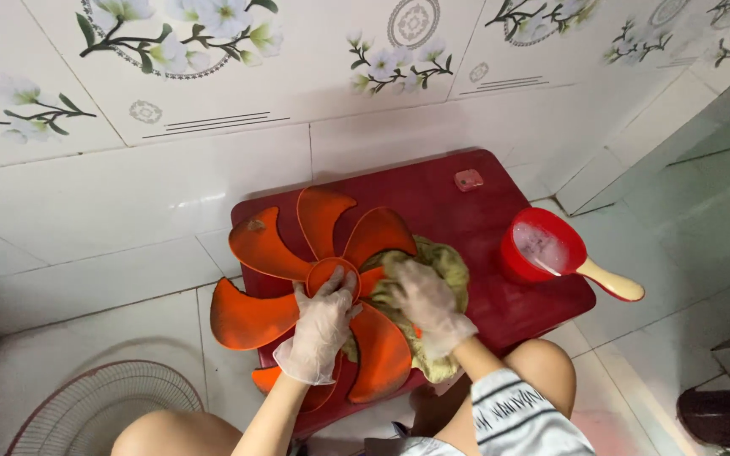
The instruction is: Clean fan blades using a toothbrush, soapy water, and a cloth
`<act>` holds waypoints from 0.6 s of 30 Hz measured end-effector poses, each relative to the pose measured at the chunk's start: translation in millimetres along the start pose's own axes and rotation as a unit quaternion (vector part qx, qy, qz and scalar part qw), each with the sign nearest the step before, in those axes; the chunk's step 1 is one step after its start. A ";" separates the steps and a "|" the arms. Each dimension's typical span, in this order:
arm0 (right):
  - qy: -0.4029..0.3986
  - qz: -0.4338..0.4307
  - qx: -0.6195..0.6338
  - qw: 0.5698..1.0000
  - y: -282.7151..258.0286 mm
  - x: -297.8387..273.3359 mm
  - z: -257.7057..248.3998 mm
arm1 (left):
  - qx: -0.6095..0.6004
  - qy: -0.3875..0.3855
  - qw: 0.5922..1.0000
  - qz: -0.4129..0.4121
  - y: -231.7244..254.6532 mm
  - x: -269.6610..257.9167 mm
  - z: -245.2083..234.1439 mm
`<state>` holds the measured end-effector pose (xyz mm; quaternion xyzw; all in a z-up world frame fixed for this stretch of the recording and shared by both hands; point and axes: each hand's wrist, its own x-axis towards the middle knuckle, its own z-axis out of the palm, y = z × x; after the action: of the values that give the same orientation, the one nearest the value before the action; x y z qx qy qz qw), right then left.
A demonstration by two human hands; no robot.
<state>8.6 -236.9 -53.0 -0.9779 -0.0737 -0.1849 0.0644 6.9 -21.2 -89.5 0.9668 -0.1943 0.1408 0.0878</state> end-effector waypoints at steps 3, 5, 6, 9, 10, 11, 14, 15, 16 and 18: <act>0.045 -0.176 0.023 0.983 -8.1 12.7 5.9 | -0.045 0.018 0.999 0.004 3.6 6.2 5.2; 0.045 -0.235 0.055 0.969 2.9 13.6 19.3 | -0.060 0.000 0.998 -0.005 -20.2 -6.6 112.6; 0.045 -0.233 0.055 0.970 8.8 8.6 5.2 | -0.060 -0.001 0.998 -0.004 -4.6 2.1 55.7; -0.007 -0.235 0.075 0.969 29.7 -13.9 -16.1 | -0.047 0.016 0.999 0.006 13.5 2.6 -71.4; -0.022 -0.170 0.081 0.982 39.8 -28.2 -10.5 | -0.052 0.010 0.999 0.001 12.2 1.9 -67.0; -0.037 -0.105 0.088 0.990 49.8 -42.7 -5.0 | -0.057 0.005 0.998 -0.003 10.9 1.1 -62.5; -0.069 -0.236 0.157 0.957 68.6 -65.2 -10.9 | -0.063 -0.032 0.997 -0.027 12.8 0.1 -77.5; -0.071 -0.235 0.156 0.957 70.5 -63.3 -15.1 | -0.065 -0.033 0.997 -0.027 13.0 0.6 -72.1; -0.101 -0.209 0.175 0.957 70.4 -61.2 -17.5 | -0.068 -0.037 0.997 -0.025 11.1 0.9 -67.2; -0.126 -0.185 0.193 0.955 75.3 -54.1 -17.7 | -0.069 -0.037 0.997 -0.023 7.1 -0.8 -45.9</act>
<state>-34.9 -320.0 -64.2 -0.9316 -0.2948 -0.0507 0.2067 -7.6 -17.1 -45.6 0.9674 -0.1841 0.0888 0.1497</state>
